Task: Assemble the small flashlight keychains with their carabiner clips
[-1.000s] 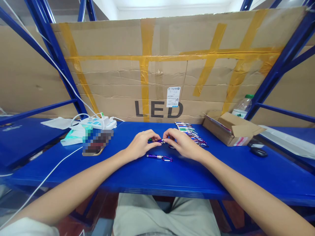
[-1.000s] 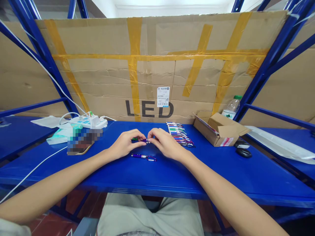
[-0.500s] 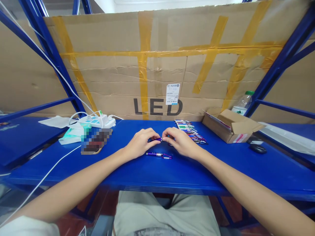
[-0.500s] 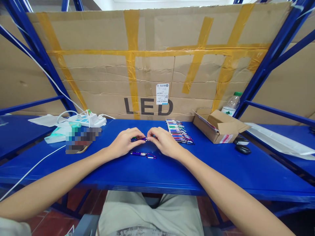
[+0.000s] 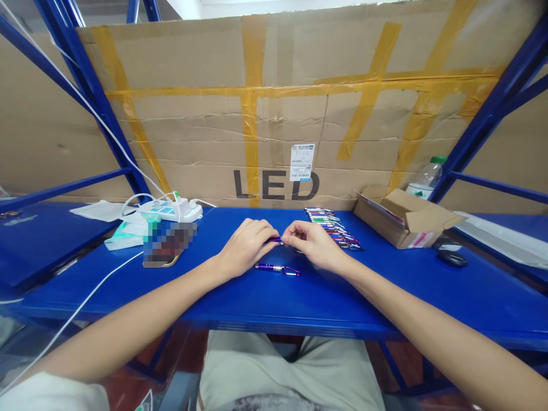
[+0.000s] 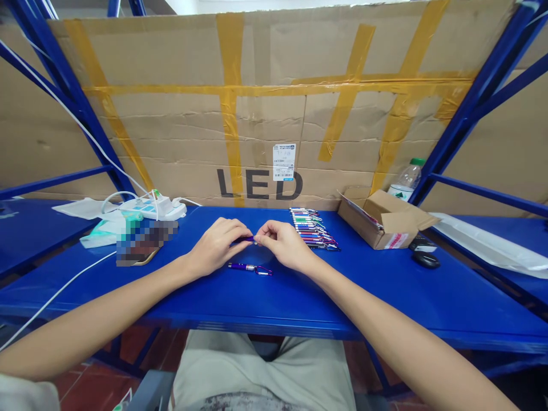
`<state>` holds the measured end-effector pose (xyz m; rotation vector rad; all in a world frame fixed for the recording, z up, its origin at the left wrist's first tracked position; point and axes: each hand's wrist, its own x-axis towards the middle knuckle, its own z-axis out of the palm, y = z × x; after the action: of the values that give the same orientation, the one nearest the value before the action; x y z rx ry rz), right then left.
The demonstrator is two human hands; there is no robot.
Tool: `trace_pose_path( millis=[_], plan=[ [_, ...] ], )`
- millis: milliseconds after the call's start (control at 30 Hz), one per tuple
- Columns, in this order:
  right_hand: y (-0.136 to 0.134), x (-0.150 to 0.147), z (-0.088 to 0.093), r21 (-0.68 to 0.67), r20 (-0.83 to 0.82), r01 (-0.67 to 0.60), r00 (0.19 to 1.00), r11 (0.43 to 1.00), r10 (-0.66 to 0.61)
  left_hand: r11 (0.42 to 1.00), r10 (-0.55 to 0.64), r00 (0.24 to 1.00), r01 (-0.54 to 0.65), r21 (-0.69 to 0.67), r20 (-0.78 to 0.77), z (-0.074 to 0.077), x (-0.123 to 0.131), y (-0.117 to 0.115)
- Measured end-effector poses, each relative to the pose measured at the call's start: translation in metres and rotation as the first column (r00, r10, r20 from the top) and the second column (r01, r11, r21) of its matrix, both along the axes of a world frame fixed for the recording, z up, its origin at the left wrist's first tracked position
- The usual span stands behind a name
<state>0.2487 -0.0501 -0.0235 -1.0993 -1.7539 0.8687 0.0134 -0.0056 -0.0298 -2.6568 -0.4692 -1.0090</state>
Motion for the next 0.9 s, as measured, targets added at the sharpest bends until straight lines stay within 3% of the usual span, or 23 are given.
trace_pose_path(
  millis=[133, 267, 333, 400, 533, 667, 900],
  plan=[
    [-0.003, -0.005, 0.005, -0.214, -0.171, -0.004, 0.985, 0.977, -0.034, 0.989, 0.011, 1.0, -0.007, 0.145, -0.023, 0.003, 0.001, -0.003],
    [-0.008, -0.005, 0.013, -0.482, -0.42, -0.137, 0.903, 0.865, -0.091, 0.952, 0.045, 0.999, -0.042, 0.304, -0.005, 0.006, 0.003, -0.008],
    [-0.009, -0.004, 0.016, -0.53, -0.496, -0.22, 0.864, 0.819, -0.09, 0.93, 0.061, 0.998, -0.064, 0.363, 0.019, 0.007, 0.004, -0.011],
    [-0.01, -0.003, 0.016, -0.529, -0.512, -0.243, 0.856, 0.813, -0.077, 0.922, 0.06, 0.997, -0.07, 0.38, 0.038, 0.007, 0.005, -0.012],
    [-0.008, -0.004, 0.01, -0.428, -0.366, -0.111, 0.929, 0.897, -0.059, 0.969, 0.039, 0.998, -0.048, 0.244, 0.042, 0.005, 0.004, -0.009],
    [-0.003, -0.004, 0.005, -0.197, -0.219, -0.026, 0.976, 0.98, -0.018, 0.999, 0.021, 0.998, -0.023, 0.036, 0.062, 0.001, 0.002, -0.002],
    [0.003, 0.01, -0.001, 0.161, 0.139, -0.037, 0.99, 0.986, 0.014, 0.986, 0.035, 0.996, -0.021, -0.164, 0.08, -0.002, 0.003, 0.002]
  ],
)
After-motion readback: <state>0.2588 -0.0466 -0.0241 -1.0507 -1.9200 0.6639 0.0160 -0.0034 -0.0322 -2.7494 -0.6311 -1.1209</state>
